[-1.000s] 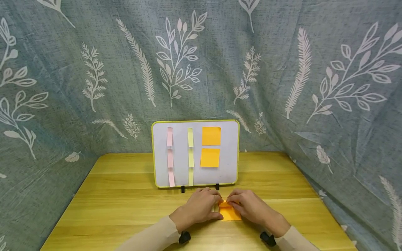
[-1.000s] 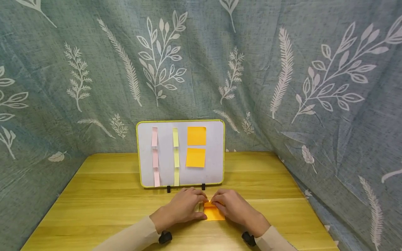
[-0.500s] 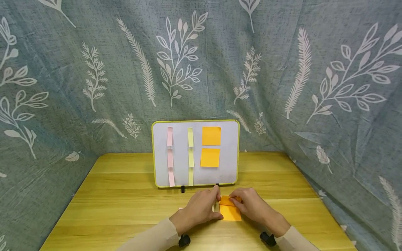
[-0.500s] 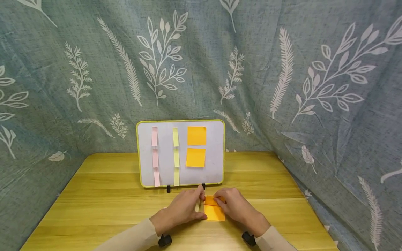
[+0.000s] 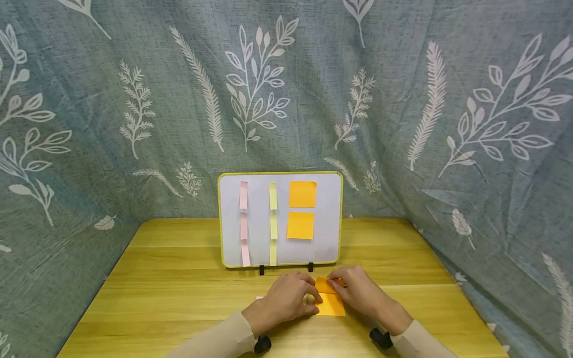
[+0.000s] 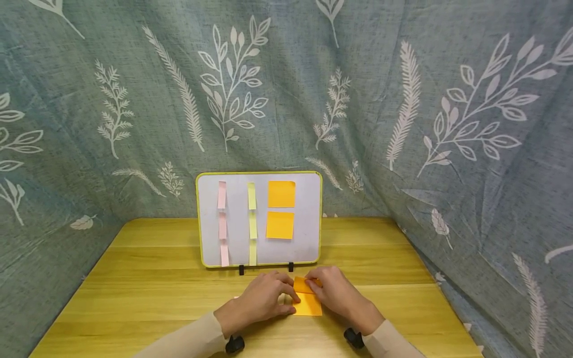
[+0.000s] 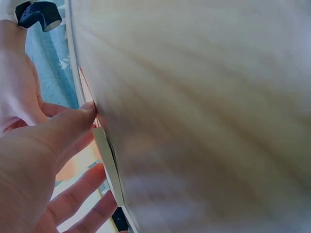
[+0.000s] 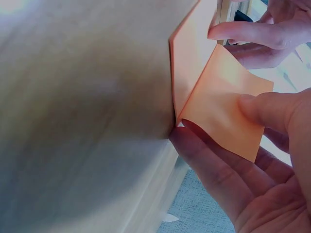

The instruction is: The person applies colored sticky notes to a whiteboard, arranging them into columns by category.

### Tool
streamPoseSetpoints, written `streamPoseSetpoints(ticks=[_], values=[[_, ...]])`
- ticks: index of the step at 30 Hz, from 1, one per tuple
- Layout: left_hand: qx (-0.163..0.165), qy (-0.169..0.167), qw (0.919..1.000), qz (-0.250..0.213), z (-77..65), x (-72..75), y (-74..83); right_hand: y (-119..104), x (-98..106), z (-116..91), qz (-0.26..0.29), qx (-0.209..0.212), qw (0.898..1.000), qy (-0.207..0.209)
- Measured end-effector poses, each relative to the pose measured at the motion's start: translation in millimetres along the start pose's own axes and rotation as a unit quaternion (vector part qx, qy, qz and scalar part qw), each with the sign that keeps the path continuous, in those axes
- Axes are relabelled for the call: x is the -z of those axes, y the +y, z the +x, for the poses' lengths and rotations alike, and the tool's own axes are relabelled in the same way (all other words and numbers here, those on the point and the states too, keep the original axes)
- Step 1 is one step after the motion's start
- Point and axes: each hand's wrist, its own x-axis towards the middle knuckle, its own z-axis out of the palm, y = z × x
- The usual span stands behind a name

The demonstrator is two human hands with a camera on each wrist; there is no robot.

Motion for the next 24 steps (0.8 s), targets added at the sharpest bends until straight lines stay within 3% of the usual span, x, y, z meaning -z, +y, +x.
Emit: streamPoseSetpoints(ticks=[15, 24], values=[[0.015, -0.015, 0.9995, 0.024, 0.2, 9.3, 7.0, 5, -2, 14, -0.043, -0.011, 0.999, 0.026], [0.024, -0.020, 0.9990, 0.031, 1.5, 7.0, 7.2, 9, 2, 18, -0.051, -0.033, 0.998, 0.034]])
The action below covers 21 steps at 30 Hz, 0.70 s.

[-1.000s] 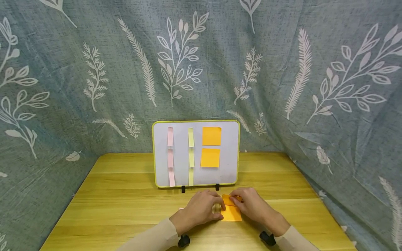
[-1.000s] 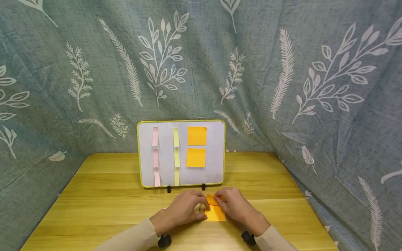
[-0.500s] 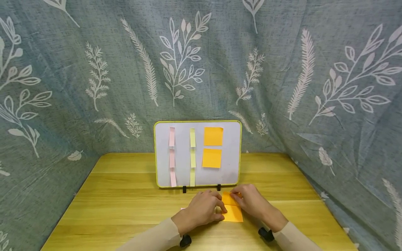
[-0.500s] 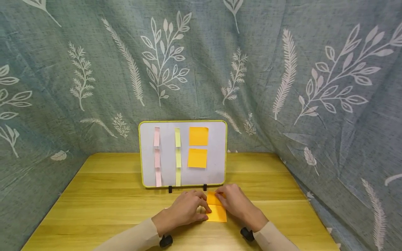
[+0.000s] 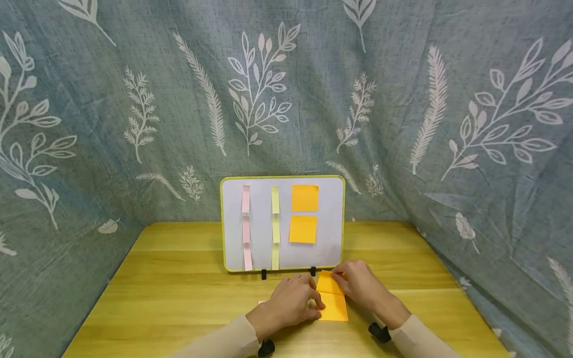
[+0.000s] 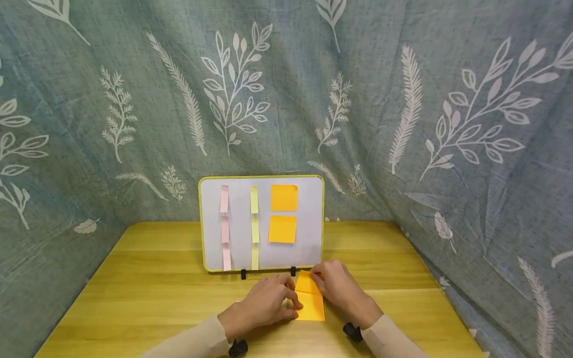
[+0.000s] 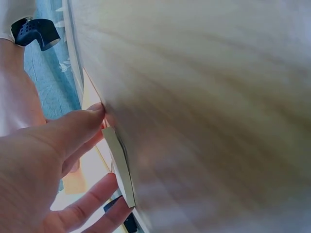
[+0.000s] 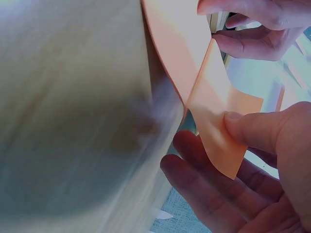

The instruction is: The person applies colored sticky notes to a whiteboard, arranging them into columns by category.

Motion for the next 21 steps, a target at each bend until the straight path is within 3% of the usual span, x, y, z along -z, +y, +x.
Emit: streamPoseSetpoints(ticks=[11, 21], values=[[0.016, -0.003, 0.9998, -0.008, 1.0, -2.3, 1.4, -2, 9, 2, 0.006, -0.022, 1.000, 0.016], [0.004, -0.001, 1.0000, 0.002, 0.5, -2.1, 1.0, -4, 13, 0, 0.024, -0.048, 0.998, 0.037]])
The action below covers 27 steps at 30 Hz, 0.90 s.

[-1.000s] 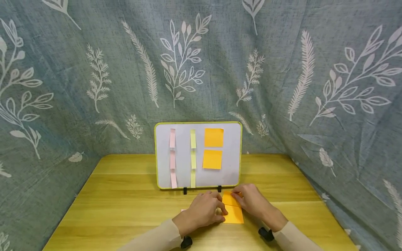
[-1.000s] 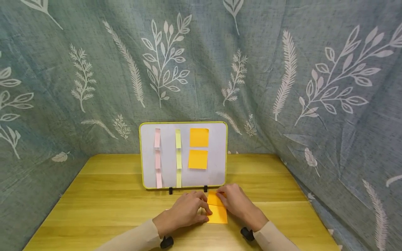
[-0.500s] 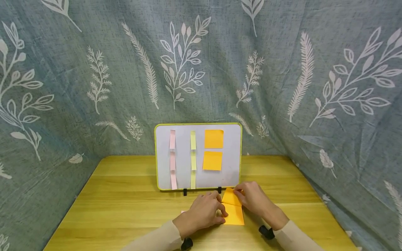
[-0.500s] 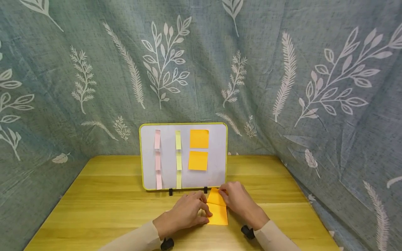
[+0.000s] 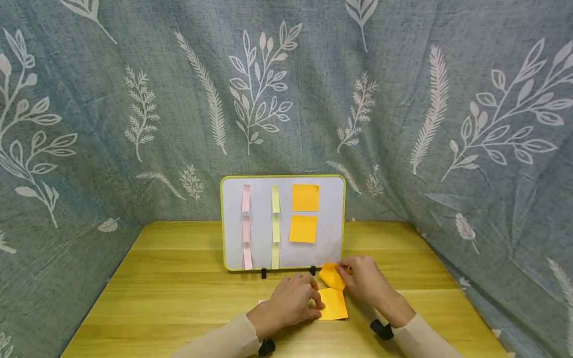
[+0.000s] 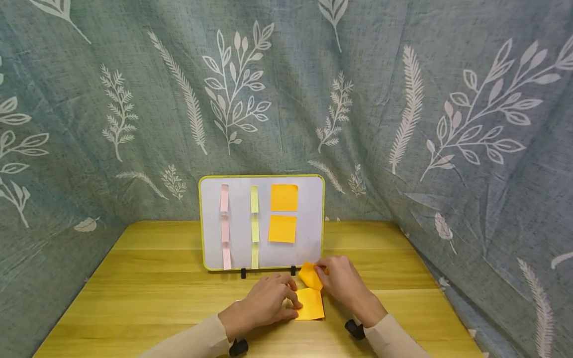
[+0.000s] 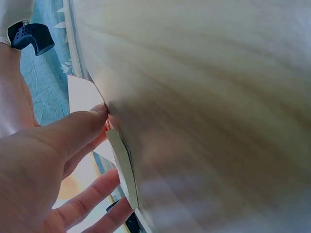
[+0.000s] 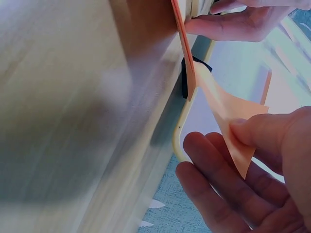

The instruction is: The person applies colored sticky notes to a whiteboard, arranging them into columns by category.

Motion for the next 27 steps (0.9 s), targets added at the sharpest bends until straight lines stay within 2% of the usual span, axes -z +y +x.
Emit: streamPoseSetpoints(ticks=[3, 9, 15, 21, 27], values=[[-0.002, 0.001, 1.0000, -0.001, 0.3, 0.5, 0.1, -1, 2, 0, -0.001, -0.010, 1.000, 0.004], [-0.003, 0.001, 1.0000, -0.003, 0.4, 1.1, 0.1, -1, 3, -2, -0.011, 0.001, 1.000, 0.028], [-0.002, -0.002, 1.0000, -0.009, -0.1, 0.1, 0.1, -2, 4, -2, -0.013, 0.027, 0.997, 0.077], [0.000, -0.005, 0.9998, -0.020, -1.4, 3.9, 1.5, -7, 8, -1, -0.030, 0.048, 0.989, 0.135], [-0.005, -0.008, 0.9997, -0.024, -4.0, 5.7, 2.4, -13, 9, 1, 0.001, 0.072, 0.984, 0.166]])
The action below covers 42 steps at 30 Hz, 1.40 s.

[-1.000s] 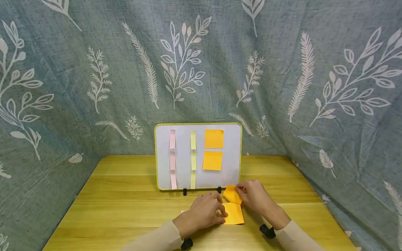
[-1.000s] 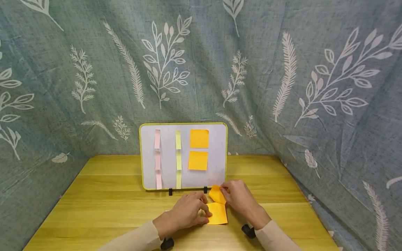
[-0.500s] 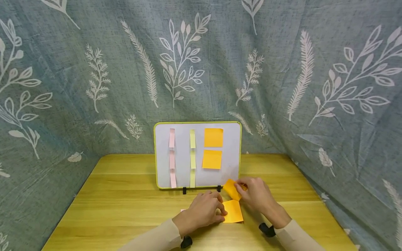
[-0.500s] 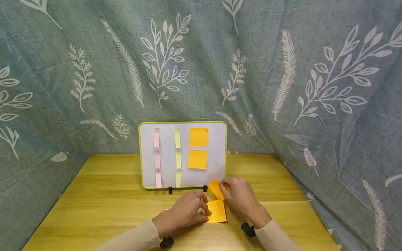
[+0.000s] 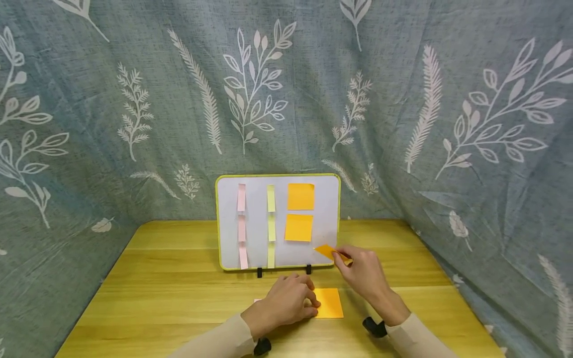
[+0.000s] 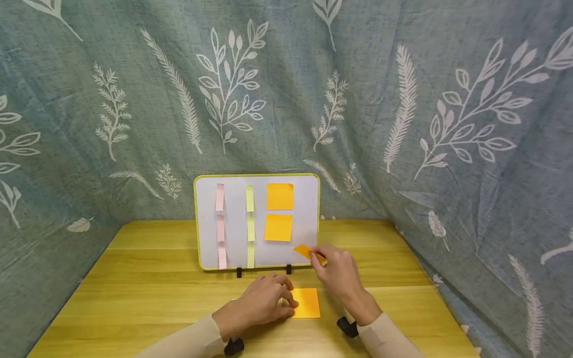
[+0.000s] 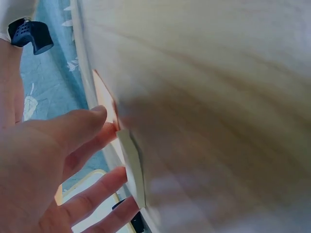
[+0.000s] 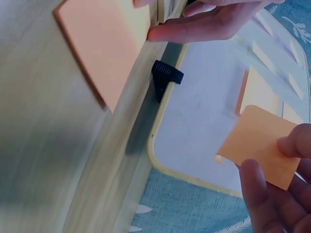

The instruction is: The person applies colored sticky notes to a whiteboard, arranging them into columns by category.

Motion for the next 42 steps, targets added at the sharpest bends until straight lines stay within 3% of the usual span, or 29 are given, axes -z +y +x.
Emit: streamPoseSetpoints(ticks=[12, 21, 28, 36, 42], values=[[-0.012, -0.016, 0.9998, -0.011, -6.9, 10.0, -5.0, -14, -18, 5, 0.041, 0.064, 0.997, 0.017], [-0.001, 0.034, 0.9990, -0.029, -15.9, 15.8, -24.6, -24, -33, 3, 0.071, 0.088, 0.994, 0.011], [-0.011, 0.107, 0.9939, -0.022, -22.5, 26.0, -37.6, -32, -41, -3, 0.070, 0.082, 0.994, 0.009], [0.040, 0.147, 0.9878, -0.032, -26.9, 37.0, -49.9, -41, -51, -4, 0.073, 0.063, 0.995, 0.000], [0.059, 0.178, 0.9817, -0.035, -28.9, 39.1, -56.9, -46, -55, -5, 0.078, 0.039, 0.996, 0.002]])
